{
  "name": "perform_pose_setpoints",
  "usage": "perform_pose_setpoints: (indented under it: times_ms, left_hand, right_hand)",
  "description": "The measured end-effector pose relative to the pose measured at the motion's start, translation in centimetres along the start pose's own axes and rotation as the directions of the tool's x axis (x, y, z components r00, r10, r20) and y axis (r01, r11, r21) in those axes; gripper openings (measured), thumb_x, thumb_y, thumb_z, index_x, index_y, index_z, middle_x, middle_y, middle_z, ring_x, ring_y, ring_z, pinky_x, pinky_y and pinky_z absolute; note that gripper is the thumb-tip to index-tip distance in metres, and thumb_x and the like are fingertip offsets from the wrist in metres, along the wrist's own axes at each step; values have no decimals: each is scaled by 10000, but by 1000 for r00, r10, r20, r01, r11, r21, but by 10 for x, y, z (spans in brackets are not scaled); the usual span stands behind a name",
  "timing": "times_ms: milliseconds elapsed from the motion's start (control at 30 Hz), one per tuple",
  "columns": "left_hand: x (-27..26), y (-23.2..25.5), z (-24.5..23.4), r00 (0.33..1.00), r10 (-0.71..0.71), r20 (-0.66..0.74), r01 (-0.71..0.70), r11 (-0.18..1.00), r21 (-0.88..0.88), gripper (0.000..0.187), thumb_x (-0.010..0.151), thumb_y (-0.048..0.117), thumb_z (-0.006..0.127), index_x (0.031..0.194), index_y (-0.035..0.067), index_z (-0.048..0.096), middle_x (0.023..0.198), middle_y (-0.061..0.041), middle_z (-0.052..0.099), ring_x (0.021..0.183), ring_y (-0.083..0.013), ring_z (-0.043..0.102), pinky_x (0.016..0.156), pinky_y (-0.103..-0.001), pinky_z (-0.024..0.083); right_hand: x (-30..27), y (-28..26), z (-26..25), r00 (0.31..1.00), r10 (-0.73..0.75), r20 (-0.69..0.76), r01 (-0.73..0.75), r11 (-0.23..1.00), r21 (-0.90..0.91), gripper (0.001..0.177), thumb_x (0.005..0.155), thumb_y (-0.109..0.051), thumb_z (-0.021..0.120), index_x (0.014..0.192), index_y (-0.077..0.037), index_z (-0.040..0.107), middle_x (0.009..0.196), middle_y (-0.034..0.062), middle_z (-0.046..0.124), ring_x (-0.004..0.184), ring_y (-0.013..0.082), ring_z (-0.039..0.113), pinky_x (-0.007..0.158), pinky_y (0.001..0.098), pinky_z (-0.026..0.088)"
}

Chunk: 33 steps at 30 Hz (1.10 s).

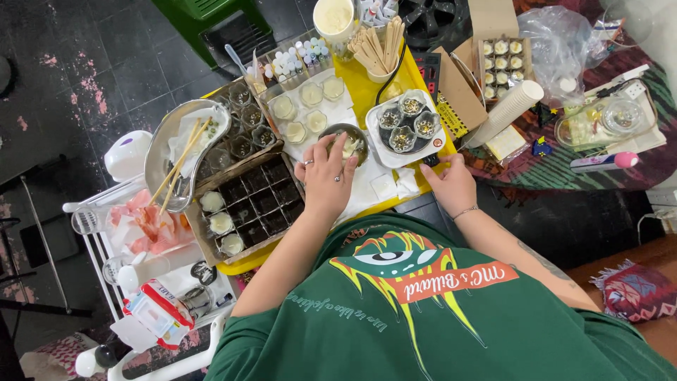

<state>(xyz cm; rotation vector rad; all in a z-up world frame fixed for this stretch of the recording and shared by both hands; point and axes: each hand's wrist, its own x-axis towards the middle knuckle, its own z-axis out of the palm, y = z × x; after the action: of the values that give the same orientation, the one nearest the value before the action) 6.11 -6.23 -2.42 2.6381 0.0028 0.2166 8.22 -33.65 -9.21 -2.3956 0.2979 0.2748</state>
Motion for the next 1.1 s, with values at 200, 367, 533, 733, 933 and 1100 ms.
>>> perform_pose_setpoints:
  times_ms: [200, 367, 533, 733, 933, 1100]
  left_hand:
    - [1, -4, 0, 1000, 17, -5, -16, 1000, 9, 485, 1005, 394, 601, 1435, 171, 573, 1418, -82, 527, 1286, -318, 462, 983, -553, 278]
    - [3, -4, -3, 1000, 14, 1, -14, 1000, -7, 486, 1001, 396, 598, 1429, 166, 576, 1418, -81, 532, 1285, -316, 464, 981, -540, 285]
    - [7, -6, -6, 999, 24, 24, -24, 999, -22, 482, 1015, 394, 589, 1435, 159, 572, 1423, -92, 525, 1298, -332, 452, 980, -535, 283]
    - [8, -9, -6, 999, 26, 47, -26, 1000, -10, 467, 1008, 401, 586, 1427, 194, 580, 1430, -77, 517, 1313, -325, 441, 984, -545, 284]
    - [11, -10, -7, 996, 46, 70, -46, 999, -9, 472, 1003, 388, 594, 1426, 180, 578, 1436, -79, 503, 1316, -324, 434, 985, -564, 294]
    - [13, -11, -7, 994, 78, 74, -76, 997, -24, 478, 997, 364, 607, 1425, 153, 578, 1440, -70, 508, 1332, -320, 436, 1003, -573, 295]
  right_hand:
    - [23, 69, 27, 991, -108, 75, 115, 988, -101, 424, 1058, -469, 658, 1192, -68, 686, 783, 105, 678, 722, 284, 667, 664, 404, 525]
    - [6, 18, 13, 998, -62, -21, 62, 998, -5, 580, 876, -476, 724, 1147, 15, 577, 720, 125, 673, 658, 296, 680, 619, 421, 530]
    - [-1, -5, 4, 1000, -10, -27, 7, 995, -104, 644, 828, -518, 770, 1136, 11, 569, 714, 123, 670, 653, 309, 679, 596, 435, 530]
    - [0, 21, 23, 994, -81, -70, 66, 977, -201, 404, 1036, -435, 633, 1180, -58, 635, 760, 89, 681, 744, 326, 688, 648, 469, 521]
    - [-7, 0, 16, 997, -39, -74, 22, 977, -214, 476, 941, -442, 691, 1155, -31, 583, 694, 76, 669, 676, 302, 691, 583, 441, 518]
    - [-7, 16, 25, 967, -181, -182, 124, 950, -287, 449, 942, -439, 722, 1119, -47, 593, 723, 52, 658, 664, 293, 684, 568, 437, 513]
